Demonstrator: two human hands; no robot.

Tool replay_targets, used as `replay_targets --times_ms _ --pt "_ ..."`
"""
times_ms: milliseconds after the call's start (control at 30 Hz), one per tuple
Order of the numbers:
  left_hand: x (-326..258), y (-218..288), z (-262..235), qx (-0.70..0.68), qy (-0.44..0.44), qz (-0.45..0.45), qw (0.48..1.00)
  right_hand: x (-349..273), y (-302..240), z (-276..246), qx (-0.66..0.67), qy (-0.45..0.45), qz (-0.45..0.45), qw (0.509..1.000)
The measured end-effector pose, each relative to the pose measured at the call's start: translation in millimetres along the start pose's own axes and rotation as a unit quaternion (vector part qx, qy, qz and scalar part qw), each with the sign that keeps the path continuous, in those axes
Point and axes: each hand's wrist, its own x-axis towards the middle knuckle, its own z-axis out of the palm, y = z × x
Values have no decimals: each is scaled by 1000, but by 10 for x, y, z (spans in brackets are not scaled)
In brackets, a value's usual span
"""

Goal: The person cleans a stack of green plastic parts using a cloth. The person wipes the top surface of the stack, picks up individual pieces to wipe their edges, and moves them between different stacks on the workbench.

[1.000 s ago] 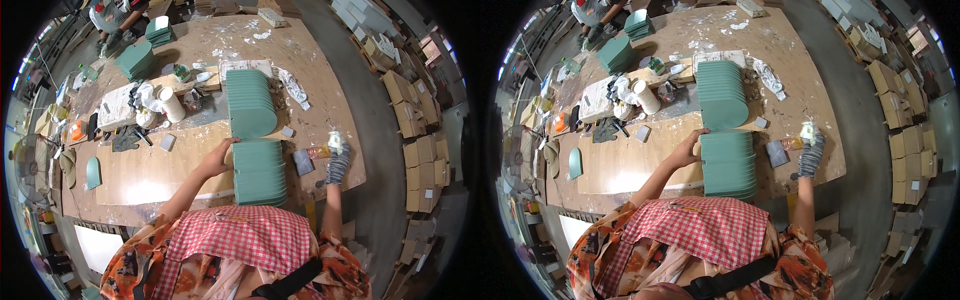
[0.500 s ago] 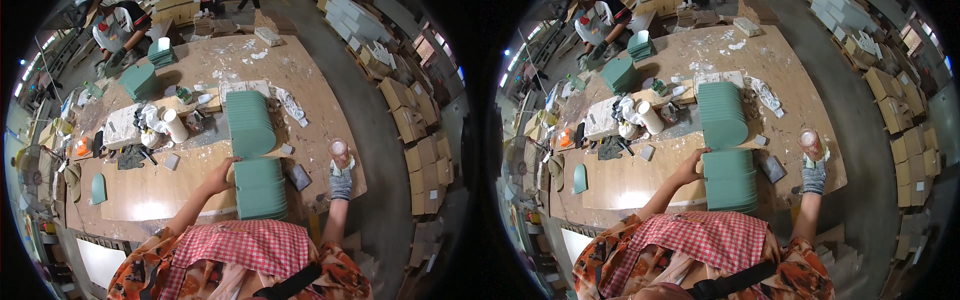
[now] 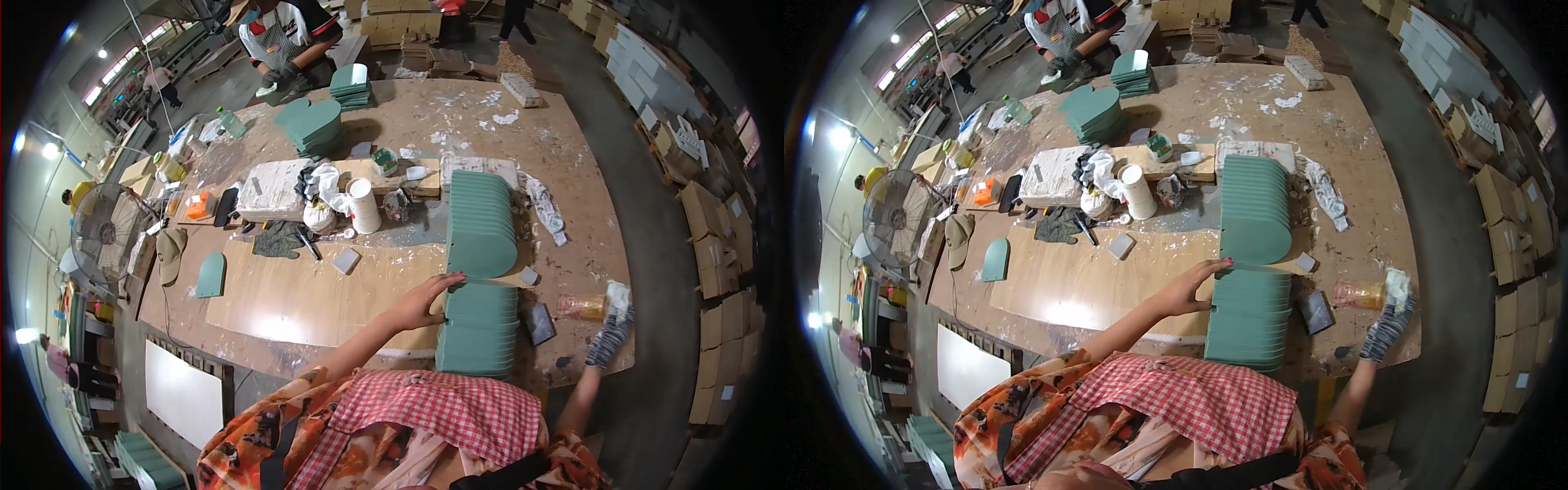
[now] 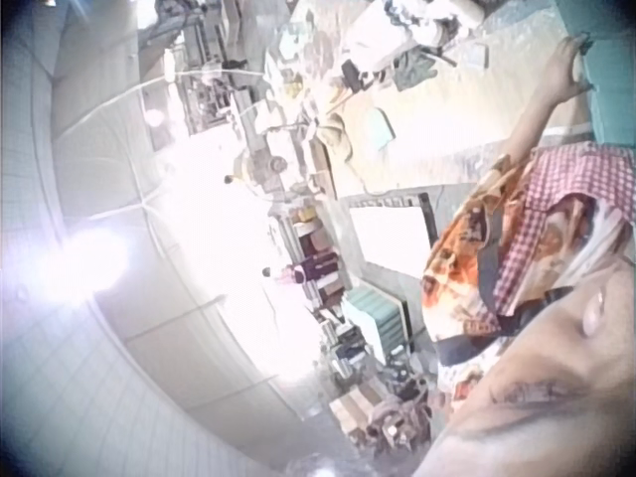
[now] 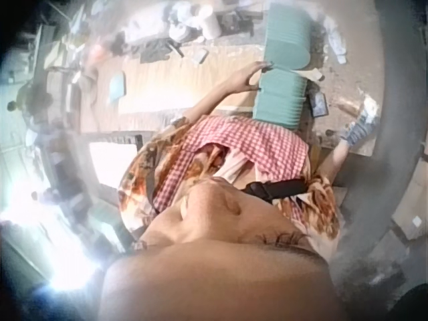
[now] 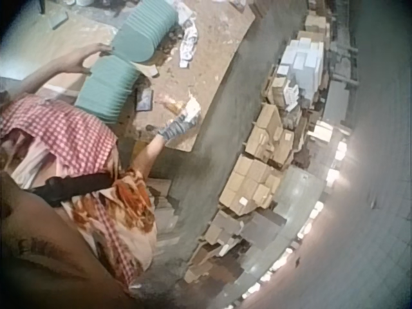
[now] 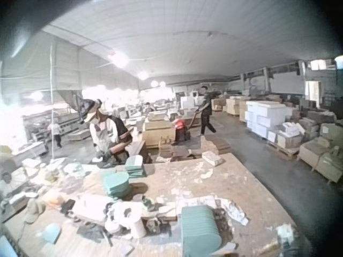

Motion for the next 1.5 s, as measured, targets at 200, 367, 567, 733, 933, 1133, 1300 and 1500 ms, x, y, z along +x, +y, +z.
replay_targets --times_ms 200,367,567,733,933,1133,1300,1500 --pt "87 3 5 -31 -12 4 999 137 -53 -132 29 18 23 999" --pt "128 -25 -19 -31 -2 38 999 144 -258 -103 162 51 84 982" --pt "215 -8 -10 -45 16 -16 999 70 -354 -77 200 93 92 971" --pt "317 -12 99 -1 63 -40 997 -214 264 103 -110 45 61 991" --pt "439 104 167 200 105 -77 971 -304 280 260 -127 -18 -5 992" --pt "614 73 232 288 81 -69 952 -241 308 109 -230 -65 -27 971" --pt "560 32 237 256 66 -96 960 -103 -612 443 -47 -50 -100 993" --pt "638 277 402 322 44 -131 937 -433 -149 1697 170 -240 -14 956"
